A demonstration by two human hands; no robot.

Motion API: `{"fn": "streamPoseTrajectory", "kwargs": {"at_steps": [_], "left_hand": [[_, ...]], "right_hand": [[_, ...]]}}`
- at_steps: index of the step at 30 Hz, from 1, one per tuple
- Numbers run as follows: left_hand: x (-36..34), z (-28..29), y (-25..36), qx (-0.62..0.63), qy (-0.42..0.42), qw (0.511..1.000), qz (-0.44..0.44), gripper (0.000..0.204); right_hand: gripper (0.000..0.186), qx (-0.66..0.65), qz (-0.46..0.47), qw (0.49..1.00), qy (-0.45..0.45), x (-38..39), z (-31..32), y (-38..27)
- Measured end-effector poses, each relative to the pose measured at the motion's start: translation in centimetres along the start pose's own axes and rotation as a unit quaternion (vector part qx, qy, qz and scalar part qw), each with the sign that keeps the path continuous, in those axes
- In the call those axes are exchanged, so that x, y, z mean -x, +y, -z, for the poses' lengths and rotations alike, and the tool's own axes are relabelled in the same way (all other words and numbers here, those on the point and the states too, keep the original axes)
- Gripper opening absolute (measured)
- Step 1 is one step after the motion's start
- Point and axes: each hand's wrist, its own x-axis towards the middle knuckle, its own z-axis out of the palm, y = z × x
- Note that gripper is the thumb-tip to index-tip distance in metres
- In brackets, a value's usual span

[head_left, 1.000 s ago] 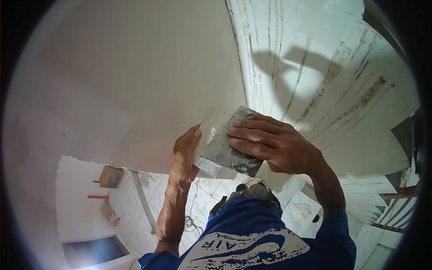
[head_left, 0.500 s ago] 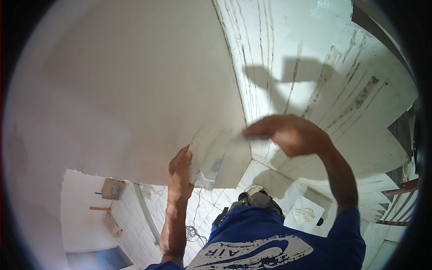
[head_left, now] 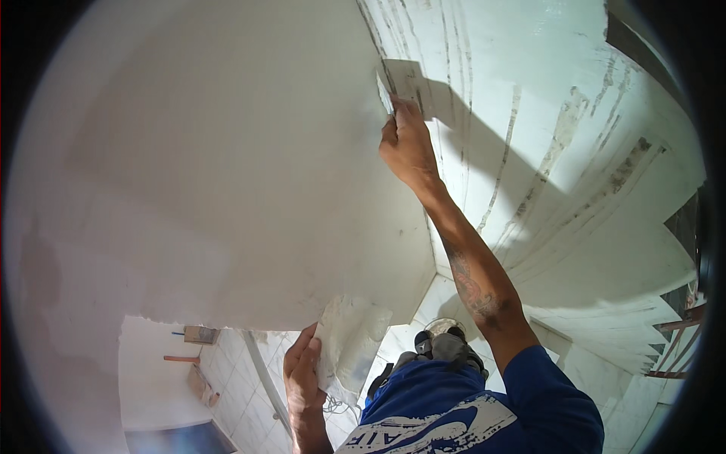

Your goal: Applying and smoothing plaster or joint compound onto a wall surface using a putty knife and hawk.

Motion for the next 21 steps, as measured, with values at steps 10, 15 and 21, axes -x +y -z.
{"fn": "streamPoseTrajectory", "kwargs": {"at_steps": [10, 15, 21], "left_hand": [[2.7, 1.5, 2.8, -0.010, 0.035, 0.999, -0.017, 0.050], [2.9, 1.7, 3.2, 0.009, 0.036, 0.998, -0.052, 0.051], [2.1, 1.5, 1.5, 0.013, 0.008, 1.000, -0.024, 0.050]], "right_hand": [[0.080, -0.024, 0.091, 0.990, -0.107, 11.9, -1.2, -9.5], [0.058, -0.107, 0.106, 0.974, -0.167, 11.7, 2.7, -9.0], [0.020, 0.020, 0.004, 0.998, 0.052, 3.8, 1.5, 3.5]]}}
